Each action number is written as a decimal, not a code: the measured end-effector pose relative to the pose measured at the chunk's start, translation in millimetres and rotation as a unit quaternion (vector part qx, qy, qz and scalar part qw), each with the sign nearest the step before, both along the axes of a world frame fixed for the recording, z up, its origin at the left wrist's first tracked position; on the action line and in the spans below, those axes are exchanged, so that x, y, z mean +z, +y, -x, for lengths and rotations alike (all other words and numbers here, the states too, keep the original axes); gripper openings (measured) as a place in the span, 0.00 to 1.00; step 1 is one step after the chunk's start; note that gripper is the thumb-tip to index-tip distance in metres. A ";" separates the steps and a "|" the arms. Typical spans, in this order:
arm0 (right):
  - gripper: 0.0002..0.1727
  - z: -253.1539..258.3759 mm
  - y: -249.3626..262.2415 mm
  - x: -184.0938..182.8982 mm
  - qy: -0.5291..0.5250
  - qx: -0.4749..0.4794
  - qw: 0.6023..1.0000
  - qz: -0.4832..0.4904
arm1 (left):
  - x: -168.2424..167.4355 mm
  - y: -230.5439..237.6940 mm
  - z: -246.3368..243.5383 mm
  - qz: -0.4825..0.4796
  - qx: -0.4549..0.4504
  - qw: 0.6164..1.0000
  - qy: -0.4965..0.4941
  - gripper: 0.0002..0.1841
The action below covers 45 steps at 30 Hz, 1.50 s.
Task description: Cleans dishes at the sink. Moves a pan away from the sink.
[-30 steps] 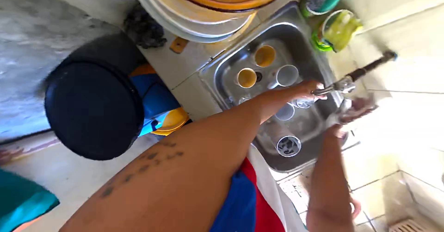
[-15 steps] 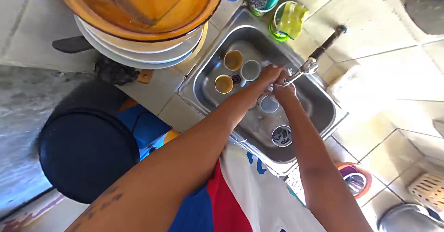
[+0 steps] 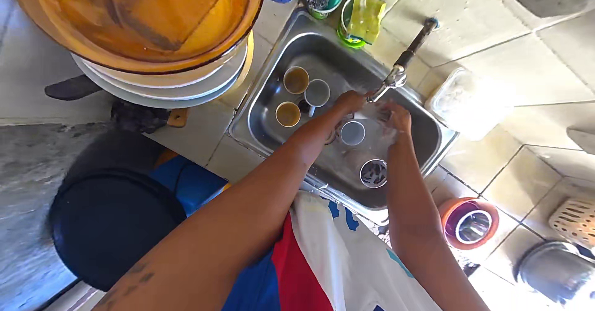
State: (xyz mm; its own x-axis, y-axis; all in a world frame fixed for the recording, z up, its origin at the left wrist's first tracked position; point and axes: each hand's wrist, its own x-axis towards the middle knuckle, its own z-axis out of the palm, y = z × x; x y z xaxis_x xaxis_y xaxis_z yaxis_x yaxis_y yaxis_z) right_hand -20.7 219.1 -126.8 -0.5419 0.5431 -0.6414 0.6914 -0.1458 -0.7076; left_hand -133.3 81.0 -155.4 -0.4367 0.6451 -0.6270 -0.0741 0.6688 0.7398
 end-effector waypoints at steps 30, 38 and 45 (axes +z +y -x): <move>0.18 54.2 -66.3 -15.2 0.051 0.228 0.964 -0.124 | -26.3 15.6 6.8 -0.222 0.568 0.748 -0.262 0.23; 0.23 64.8 -48.2 -25.5 -0.015 0.529 0.764 -0.370 | -32.8 5.6 18.7 -0.096 0.519 0.778 -0.341 0.32; 0.27 43.5 -29.9 -26.3 0.006 0.095 0.994 -0.059 | 0.5 6.7 16.7 0.025 0.351 0.934 -0.070 0.29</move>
